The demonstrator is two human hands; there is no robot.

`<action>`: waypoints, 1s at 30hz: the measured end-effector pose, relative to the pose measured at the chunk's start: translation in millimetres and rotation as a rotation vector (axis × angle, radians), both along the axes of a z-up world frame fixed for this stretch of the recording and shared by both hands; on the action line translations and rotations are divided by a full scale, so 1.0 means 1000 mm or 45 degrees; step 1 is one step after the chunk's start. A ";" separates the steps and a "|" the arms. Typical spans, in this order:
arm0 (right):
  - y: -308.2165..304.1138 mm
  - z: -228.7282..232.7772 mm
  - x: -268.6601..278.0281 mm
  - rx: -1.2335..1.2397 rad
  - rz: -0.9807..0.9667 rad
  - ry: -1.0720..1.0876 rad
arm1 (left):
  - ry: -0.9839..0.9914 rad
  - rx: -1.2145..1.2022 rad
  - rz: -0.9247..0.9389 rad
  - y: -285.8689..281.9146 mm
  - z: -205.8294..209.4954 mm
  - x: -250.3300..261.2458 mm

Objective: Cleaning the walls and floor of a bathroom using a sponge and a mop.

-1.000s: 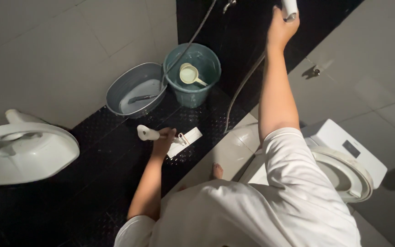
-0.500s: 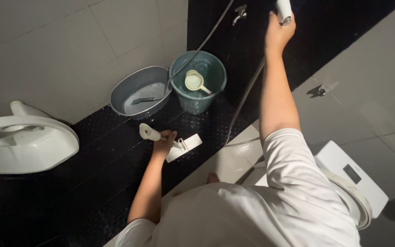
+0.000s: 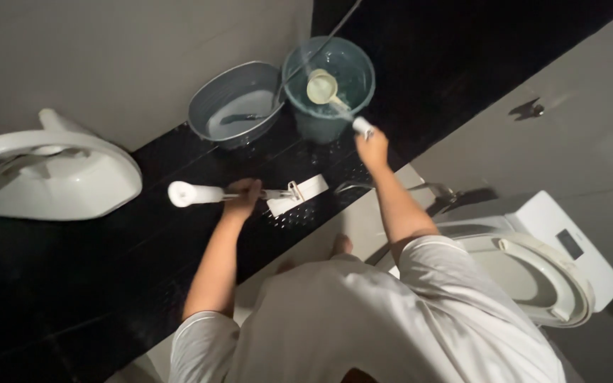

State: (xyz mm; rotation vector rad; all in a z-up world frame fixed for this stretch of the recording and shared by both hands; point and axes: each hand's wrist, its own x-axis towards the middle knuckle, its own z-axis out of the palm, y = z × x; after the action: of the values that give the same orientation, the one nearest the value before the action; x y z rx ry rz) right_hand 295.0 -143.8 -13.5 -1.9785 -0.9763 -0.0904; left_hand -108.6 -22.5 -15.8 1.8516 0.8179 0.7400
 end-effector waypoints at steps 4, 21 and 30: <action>-0.030 -0.053 -0.067 -0.147 0.026 0.073 | 0.066 0.122 0.075 0.011 0.013 -0.055; -0.023 -0.041 -0.221 -0.223 0.461 0.459 | -0.154 -0.098 0.459 -0.022 0.020 -0.198; -0.092 -0.072 -0.126 -0.642 -0.128 0.363 | -0.176 -0.145 0.388 -0.023 0.029 -0.177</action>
State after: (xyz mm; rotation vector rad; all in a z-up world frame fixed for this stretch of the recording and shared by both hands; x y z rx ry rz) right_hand 169.1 -235.5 -85.1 -2.4126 -0.7596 0.4100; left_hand -285.8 -45.2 12.8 1.5730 1.0423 0.9799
